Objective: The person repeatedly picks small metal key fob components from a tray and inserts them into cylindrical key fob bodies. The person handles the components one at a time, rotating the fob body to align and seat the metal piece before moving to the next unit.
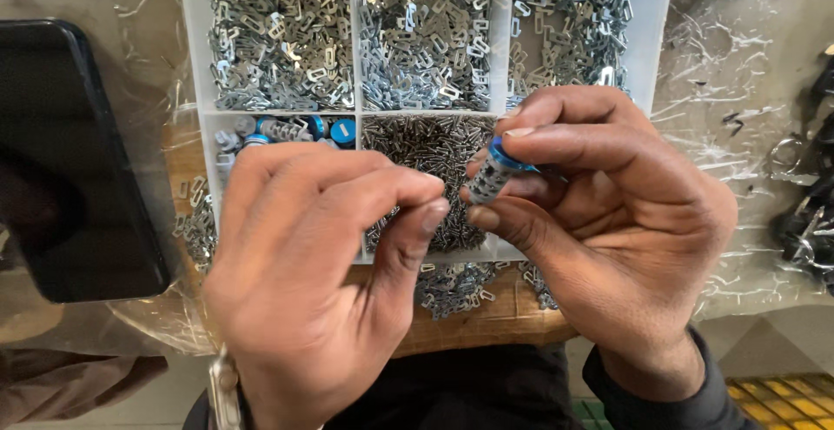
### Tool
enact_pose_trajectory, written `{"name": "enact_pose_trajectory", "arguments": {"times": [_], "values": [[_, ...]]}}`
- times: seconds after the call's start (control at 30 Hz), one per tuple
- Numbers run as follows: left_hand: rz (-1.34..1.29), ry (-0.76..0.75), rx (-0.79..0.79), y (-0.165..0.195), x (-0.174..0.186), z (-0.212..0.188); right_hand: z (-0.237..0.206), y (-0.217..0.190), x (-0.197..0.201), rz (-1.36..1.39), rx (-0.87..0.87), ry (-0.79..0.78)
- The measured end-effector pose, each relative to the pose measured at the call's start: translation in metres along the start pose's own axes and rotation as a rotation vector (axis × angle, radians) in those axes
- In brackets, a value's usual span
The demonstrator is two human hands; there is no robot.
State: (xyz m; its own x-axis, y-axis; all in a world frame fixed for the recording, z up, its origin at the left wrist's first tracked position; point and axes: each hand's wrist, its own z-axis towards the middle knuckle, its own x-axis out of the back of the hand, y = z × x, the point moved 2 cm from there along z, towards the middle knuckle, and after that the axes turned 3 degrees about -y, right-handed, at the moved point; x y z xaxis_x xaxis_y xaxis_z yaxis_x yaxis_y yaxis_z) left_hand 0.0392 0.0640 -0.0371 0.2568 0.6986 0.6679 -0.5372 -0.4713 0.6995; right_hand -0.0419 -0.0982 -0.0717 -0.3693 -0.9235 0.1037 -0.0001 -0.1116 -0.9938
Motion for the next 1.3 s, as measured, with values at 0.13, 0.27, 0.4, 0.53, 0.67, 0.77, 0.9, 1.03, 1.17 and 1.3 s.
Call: {"name": "enact_pose_trajectory", "arguments": {"times": [0.13,0.27,0.4,0.53,0.67,0.77,0.9,1.03,1.17,1.3], "values": [[-0.319,0.032,0.010,-0.005,-0.004,-0.006,0.000,0.001,-0.001,0.022,0.016,-0.009],[-0.428,-0.001,0.076,-0.010,-0.005,-0.011,0.000,0.001,-0.001,0.014,0.053,-0.028],[-0.377,-0.018,0.068,-0.007,-0.004,-0.006,-0.004,0.001,0.000,-0.047,0.060,-0.022],[-0.328,-0.036,0.088,-0.002,-0.001,0.008,-0.005,-0.004,-0.002,-0.114,0.087,-0.051],[-0.492,-0.222,0.228,-0.011,0.008,0.005,0.005,-0.015,-0.004,-0.152,0.193,-0.206],[-0.593,-0.314,0.255,-0.016,0.020,-0.005,0.009,-0.015,0.002,0.101,0.189,-0.298],[0.224,-0.349,-0.054,0.014,0.026,0.008,-0.019,-0.011,0.045,0.330,0.152,-0.171],[0.258,-0.515,-0.550,0.078,0.005,0.036,-0.095,-0.013,0.105,0.492,0.197,0.080],[-0.015,-0.565,-0.984,0.128,-0.120,0.056,-0.180,0.008,0.120,0.501,0.116,0.328],[0.412,-0.180,-1.162,0.134,-0.247,0.080,-0.250,0.047,0.090,0.581,-0.084,0.477]]}}
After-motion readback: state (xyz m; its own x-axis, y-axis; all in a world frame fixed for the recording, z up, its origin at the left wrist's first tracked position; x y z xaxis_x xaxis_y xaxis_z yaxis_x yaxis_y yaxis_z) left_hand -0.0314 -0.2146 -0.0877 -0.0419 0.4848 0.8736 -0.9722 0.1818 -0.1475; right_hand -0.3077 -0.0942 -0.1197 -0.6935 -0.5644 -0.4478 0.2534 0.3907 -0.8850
